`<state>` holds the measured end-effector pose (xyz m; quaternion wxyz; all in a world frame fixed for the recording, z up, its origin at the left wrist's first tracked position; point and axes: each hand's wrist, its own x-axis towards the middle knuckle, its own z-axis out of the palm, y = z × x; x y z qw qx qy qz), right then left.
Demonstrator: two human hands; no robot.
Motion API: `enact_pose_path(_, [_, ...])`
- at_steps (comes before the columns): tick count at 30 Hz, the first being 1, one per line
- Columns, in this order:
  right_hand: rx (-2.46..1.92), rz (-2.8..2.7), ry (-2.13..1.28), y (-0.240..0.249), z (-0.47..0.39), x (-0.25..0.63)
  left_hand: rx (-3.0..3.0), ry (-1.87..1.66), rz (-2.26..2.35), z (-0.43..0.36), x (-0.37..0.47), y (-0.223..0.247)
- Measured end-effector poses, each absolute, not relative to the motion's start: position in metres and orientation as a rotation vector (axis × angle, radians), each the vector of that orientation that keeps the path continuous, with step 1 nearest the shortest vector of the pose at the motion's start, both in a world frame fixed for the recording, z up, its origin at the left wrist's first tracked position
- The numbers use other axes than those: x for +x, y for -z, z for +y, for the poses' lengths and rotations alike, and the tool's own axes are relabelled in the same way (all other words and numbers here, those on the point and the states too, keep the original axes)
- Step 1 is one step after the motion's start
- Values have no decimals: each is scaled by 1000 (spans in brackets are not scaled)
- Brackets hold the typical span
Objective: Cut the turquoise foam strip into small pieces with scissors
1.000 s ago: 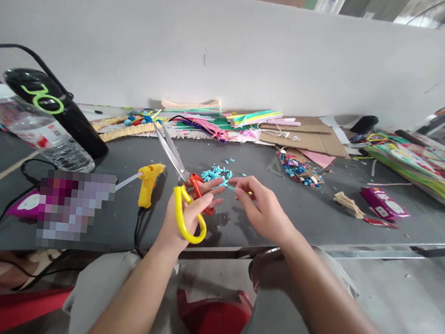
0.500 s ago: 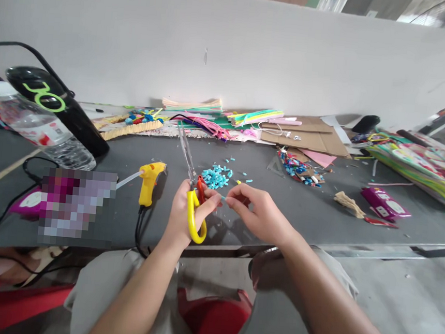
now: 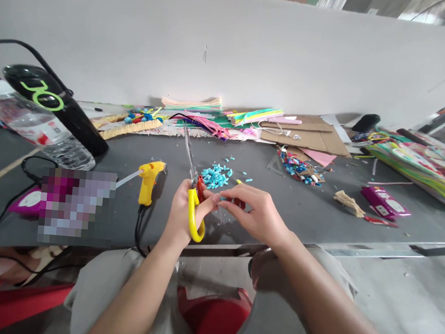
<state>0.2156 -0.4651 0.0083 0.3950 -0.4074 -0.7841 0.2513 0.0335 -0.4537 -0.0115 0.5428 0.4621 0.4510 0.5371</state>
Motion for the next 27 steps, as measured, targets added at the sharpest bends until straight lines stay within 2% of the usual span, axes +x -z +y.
enact_pose_path(8, [-1042, -2025, -524, -9, -464, 218, 1021, -1249, 1038, -452, 32, 15])
enact_pose_path(27, [-1014, -2053, -557, -7, -464, 218, 1018, -1245, 1029, -453, 34, 14])
